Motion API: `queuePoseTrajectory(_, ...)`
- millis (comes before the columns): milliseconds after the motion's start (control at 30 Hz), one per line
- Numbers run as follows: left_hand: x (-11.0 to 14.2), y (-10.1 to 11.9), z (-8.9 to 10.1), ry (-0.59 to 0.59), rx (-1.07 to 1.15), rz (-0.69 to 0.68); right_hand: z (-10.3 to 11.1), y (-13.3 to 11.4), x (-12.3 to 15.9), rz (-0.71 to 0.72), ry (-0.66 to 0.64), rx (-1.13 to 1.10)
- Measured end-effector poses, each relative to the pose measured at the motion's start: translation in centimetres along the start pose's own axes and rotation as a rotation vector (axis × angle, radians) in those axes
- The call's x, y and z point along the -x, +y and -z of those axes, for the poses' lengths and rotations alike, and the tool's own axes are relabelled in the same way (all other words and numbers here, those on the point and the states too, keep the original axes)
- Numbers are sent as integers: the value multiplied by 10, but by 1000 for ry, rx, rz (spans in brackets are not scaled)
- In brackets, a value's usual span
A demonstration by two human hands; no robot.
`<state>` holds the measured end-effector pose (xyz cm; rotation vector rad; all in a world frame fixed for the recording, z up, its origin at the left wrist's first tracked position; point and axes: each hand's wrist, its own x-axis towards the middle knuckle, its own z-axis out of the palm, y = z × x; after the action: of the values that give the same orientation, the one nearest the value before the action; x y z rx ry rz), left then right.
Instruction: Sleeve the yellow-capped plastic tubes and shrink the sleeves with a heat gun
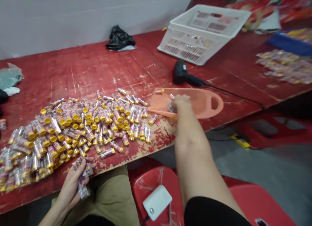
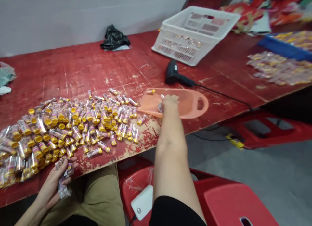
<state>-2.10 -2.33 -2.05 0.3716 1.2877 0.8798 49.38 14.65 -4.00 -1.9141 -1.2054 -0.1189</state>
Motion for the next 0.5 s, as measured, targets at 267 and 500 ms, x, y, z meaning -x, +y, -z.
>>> queuePoseTrajectory(267,-13,0,-79,-89,40,-142,17,-76,135,-127,-203,-342)
queuePoseTrajectory(500,-8,-17,-62,-169,199,-114,20,-211,329,-287,-378,-797)
